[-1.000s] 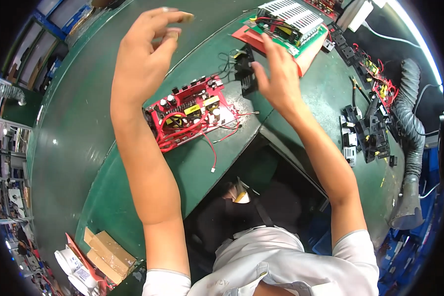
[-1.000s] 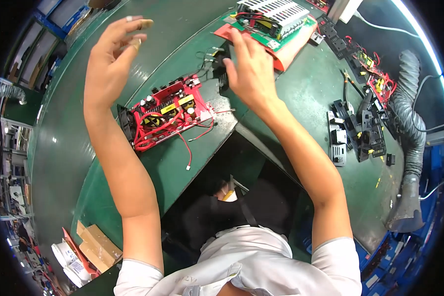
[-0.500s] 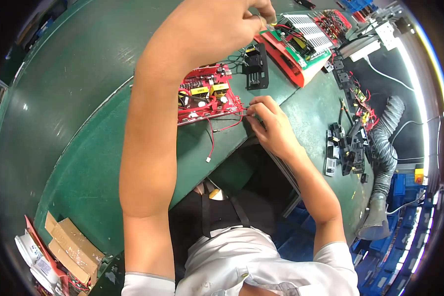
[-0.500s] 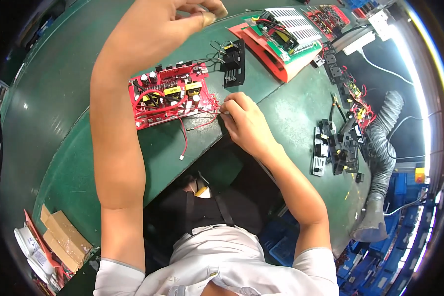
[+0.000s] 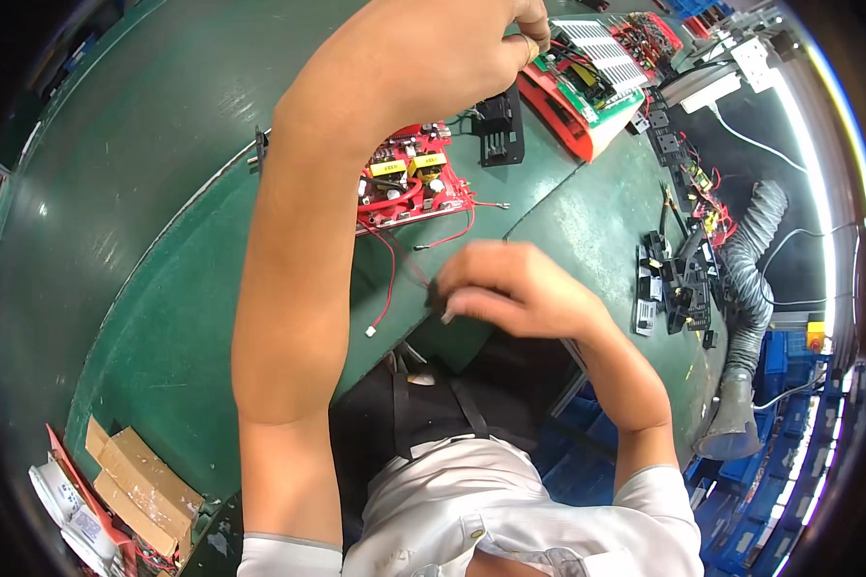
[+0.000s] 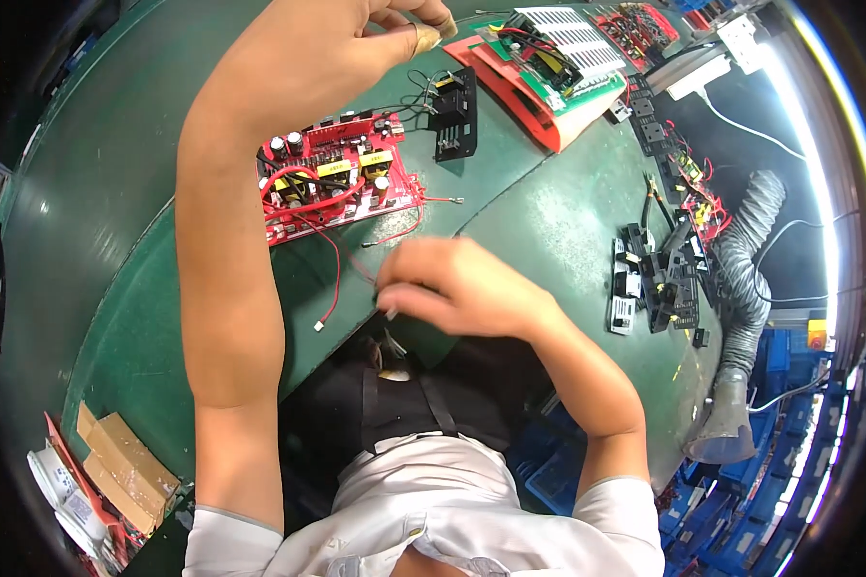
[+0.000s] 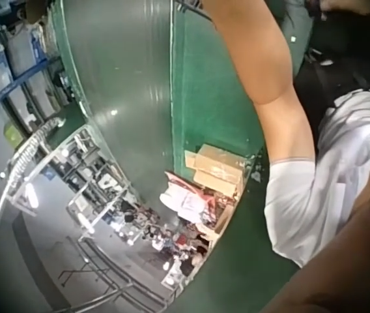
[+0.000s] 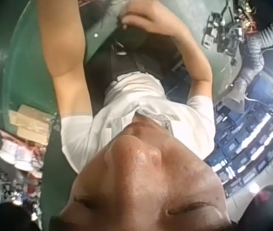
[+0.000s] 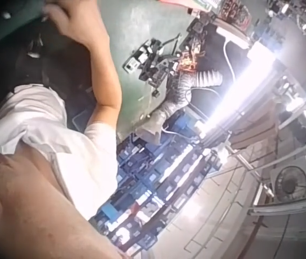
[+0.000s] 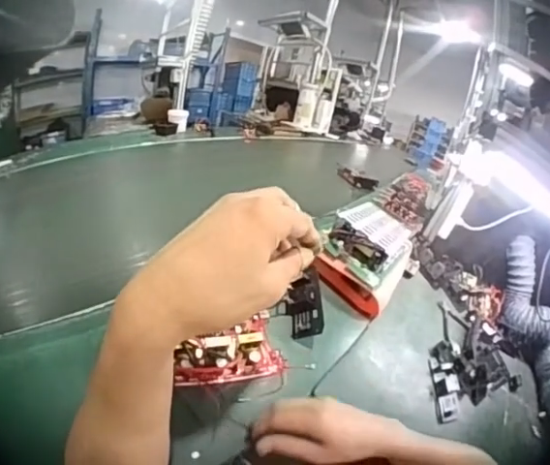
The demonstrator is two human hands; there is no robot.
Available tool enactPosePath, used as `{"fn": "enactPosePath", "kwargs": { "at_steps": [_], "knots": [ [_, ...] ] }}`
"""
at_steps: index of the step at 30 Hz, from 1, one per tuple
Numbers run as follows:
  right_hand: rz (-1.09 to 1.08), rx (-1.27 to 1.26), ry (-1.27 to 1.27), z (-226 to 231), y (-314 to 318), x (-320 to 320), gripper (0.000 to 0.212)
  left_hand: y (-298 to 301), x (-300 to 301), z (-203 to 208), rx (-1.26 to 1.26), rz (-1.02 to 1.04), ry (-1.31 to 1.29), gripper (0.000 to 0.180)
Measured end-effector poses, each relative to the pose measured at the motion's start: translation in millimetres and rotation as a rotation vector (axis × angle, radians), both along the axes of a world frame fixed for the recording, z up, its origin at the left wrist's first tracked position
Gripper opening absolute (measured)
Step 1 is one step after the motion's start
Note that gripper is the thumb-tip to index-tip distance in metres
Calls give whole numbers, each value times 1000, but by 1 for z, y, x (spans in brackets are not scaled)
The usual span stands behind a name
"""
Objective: Assembling electronic components and connecting wires to a circuit board at an assembly station.
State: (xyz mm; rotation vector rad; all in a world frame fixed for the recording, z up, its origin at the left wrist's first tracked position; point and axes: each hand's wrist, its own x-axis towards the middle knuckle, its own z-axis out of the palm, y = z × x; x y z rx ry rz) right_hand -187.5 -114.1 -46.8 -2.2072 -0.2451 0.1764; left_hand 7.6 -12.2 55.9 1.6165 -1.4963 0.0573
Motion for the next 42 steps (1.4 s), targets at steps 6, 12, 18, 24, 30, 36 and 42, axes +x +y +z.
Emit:
{"fn": "enactPosePath", "kwargs": {
  "at_steps": [6, 12, 18, 24, 30, 36, 42],
  "knots": [
    [-159, -694, -405, -36, -12, 7, 38, -3, 0, -1, 68, -59, -14, 19],
    [-219, -490, -384, -28, -24, 22, 38, -10, 3, -20, 271, 21, -44, 26],
    [-743, 578, -176, -26, -54, 31, 16, -35, -4, -47, 494, -67, -104, 47],
    [-733, 595, -221, -27, -47, 24, 21, -59, -7, -79, 836, -176, -38, 36],
    [-603, -466, -230, -37, -48, 3, 34, -56, 2, -77, 834, -141, -13, 26],
    [-475, -619, -324, -47, -58, 7, 17, -52, 11, -71, 759, -173, -5, 24],
    [-782, 456, -161, -28, -72, 27, 13, -58, 4, -78, 806, -444, -6, 26]
  ]
}}
